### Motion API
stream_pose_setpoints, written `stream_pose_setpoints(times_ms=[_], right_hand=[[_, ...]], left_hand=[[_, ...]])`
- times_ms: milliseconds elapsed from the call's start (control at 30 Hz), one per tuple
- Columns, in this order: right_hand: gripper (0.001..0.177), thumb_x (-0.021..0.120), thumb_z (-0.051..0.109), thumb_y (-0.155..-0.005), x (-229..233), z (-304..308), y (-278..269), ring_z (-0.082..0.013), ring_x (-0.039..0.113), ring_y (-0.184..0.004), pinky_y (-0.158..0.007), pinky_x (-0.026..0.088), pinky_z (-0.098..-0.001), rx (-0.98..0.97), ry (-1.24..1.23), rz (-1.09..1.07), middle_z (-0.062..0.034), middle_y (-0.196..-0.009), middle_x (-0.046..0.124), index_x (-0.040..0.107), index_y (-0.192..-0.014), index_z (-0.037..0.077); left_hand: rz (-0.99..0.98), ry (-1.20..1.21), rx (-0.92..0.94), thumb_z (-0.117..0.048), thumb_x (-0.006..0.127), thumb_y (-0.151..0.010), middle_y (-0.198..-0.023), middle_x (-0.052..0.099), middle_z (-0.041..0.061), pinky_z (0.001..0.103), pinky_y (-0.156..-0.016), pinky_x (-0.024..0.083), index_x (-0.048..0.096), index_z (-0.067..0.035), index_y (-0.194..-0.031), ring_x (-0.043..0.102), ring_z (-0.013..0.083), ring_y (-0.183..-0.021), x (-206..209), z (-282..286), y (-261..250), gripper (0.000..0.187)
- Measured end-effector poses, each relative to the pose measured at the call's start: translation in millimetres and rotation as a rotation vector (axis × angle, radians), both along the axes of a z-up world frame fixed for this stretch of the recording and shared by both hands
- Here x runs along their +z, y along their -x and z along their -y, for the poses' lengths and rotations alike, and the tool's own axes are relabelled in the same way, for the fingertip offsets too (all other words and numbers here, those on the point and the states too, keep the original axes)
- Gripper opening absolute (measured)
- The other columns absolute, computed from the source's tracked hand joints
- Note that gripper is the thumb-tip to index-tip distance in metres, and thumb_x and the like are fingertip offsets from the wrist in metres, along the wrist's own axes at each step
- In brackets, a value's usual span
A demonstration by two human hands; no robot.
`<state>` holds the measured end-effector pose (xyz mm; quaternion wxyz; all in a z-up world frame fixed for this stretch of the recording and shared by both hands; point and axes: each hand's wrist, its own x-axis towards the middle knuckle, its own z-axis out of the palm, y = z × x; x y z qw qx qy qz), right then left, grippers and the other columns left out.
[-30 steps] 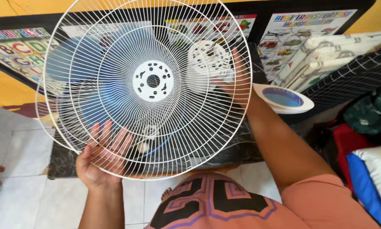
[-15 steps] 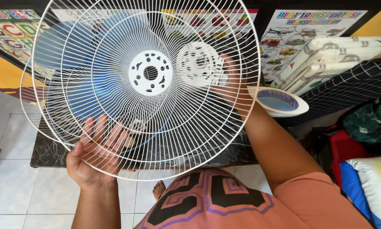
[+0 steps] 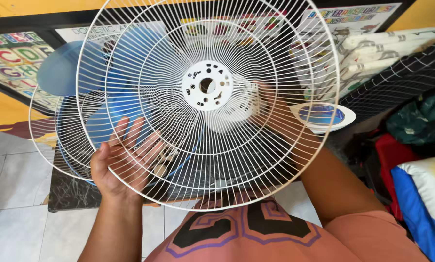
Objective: The person disassembles a table fan by removing the front grille, unscrewing the blade nut, detaching the fan blades, and then removing the rear grille. The components are placed on the table.
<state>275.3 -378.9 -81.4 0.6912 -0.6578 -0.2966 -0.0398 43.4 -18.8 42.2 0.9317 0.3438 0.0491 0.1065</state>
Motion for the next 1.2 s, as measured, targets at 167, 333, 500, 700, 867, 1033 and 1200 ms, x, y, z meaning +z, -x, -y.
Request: stream_pose_setpoints(times_ms=[167, 333, 500, 700, 867, 1033, 1200], right_hand=[[0.087, 0.070, 0.028, -0.097, 2, 11, 7, -0.0407, 0.056, -0.138, -0.109, 0.050, -0.0594, -0.046, -0.097, -0.075, -0.0201, -0.157, 0.048, 0.019, -0.166, 0.016], [0.084, 0.066, 0.031, -0.098, 10, 18, 13, -0.0419, 0.056, -0.137, -0.108, 0.050, -0.0614, -0.066, -0.227, -0.158, -0.0200, -0.156, 0.048, 0.020, -0.166, 0.017], [0.081, 0.063, 0.034, -0.099, 20, 30, 24, -0.0431, 0.057, -0.135, -0.106, 0.050, -0.0634, -0.062, -0.404, -0.280, -0.0198, -0.156, 0.047, 0.020, -0.166, 0.018], [0.078, 0.059, 0.037, -0.101, 33, 46, 45, -0.0446, 0.057, -0.133, -0.105, 0.051, -0.0658, -0.003, -0.624, -0.430, -0.0196, -0.156, 0.047, 0.021, -0.166, 0.019], [0.075, 0.055, 0.040, -0.102, 69, 97, 78, -0.0459, 0.057, -0.132, -0.103, 0.051, -0.0678, 0.089, -0.813, -0.516, -0.0194, -0.156, 0.047, 0.022, -0.166, 0.020], [0.071, 0.053, 0.033, -0.106, 89, 120, 96, -0.0457, 0.057, -0.131, -0.102, 0.050, -0.0684, -0.026, -0.543, -0.477, -0.0189, -0.157, 0.045, 0.020, -0.168, 0.023], [0.072, 0.050, 0.009, -0.100, 84, 108, 99, -0.0486, 0.058, -0.128, -0.100, 0.051, -0.0671, -0.103, -0.539, -0.547, -0.0202, -0.159, 0.044, 0.022, -0.165, 0.018]], left_hand=[[0.020, -0.037, -0.065, -0.049, 0.069, -0.087, -0.149, 0.054, 0.023, 0.066, -0.109, 0.047, 0.056, -0.007, -0.145, 0.054, 0.0484, -0.136, 13, -2, -12, 0.073], [-0.010, -0.056, -0.139, -0.051, 0.068, -0.085, -0.147, 0.055, 0.023, 0.067, -0.106, 0.048, 0.056, -0.009, -0.144, 0.056, 0.0502, -0.130, 23, 0, -25, 0.074], [-0.042, -0.096, -0.208, -0.052, 0.069, -0.085, -0.146, 0.054, 0.019, 0.068, -0.106, 0.047, 0.057, -0.013, -0.139, 0.055, 0.0502, -0.130, 22, 9, -39, 0.068], [-0.058, -0.101, -0.223, -0.054, 0.071, -0.084, -0.146, 0.054, 0.019, 0.069, -0.106, 0.047, 0.058, -0.016, -0.138, 0.056, 0.0504, -0.129, 16, 9, -51, 0.068], [-0.076, -0.144, -0.243, -0.057, 0.070, -0.083, -0.146, 0.055, 0.019, 0.069, -0.105, 0.048, 0.058, -0.016, -0.137, 0.057, 0.0520, -0.128, 16, 2, -60, 0.069], [-0.084, -0.248, -0.236, -0.061, 0.069, -0.083, -0.143, 0.057, 0.023, 0.069, -0.101, 0.052, 0.057, -0.015, -0.138, 0.061, 0.0524, -0.124, 21, -3, -71, 0.073], [-0.006, -0.196, -0.182, -0.060, 0.071, -0.088, -0.142, 0.057, 0.019, 0.070, -0.098, 0.052, 0.051, -0.019, -0.145, 0.060, 0.0533, -0.120, 29, -10, -69, 0.073]])
